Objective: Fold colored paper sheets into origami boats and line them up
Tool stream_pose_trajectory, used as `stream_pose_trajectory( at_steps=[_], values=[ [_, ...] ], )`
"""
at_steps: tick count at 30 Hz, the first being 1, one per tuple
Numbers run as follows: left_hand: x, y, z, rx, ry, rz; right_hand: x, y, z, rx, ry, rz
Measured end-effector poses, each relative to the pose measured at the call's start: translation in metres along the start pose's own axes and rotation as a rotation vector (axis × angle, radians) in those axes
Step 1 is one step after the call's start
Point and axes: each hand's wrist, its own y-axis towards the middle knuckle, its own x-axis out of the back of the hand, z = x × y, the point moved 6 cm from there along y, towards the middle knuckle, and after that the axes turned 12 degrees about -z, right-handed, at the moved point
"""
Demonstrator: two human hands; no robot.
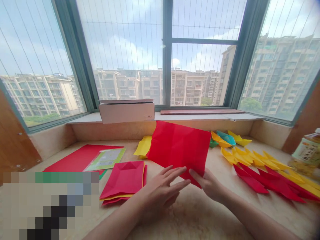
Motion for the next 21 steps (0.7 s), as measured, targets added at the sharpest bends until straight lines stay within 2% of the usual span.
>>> stream_pose_trajectory(
  at_steps=[5,10,15,18,21],
  values=[
    [0.01,-0.003,0.018,0.243,0.131,-0.306,0.036,0.005,0.001,-0.005,-0.041,-0.213],
    [0.012,-0.007,0.037,0.437,0.164,-0.395,0.058,0.004,-0.005,-0.029,0.058,-0.348],
    [0.031,-0.017,0.062,0.513,0.191,-0.57,0.053,0.004,-0.015,-0.177,0.381,-0.289],
    [0.046,-0.027,0.08,0.575,0.202,-0.702,0.052,0.006,-0.015,-0.22,0.45,-0.276],
    [0.055,-0.034,0.094,0.697,0.136,-0.803,0.051,0.008,-0.015,-0.265,0.477,-0.236]
  ],
)
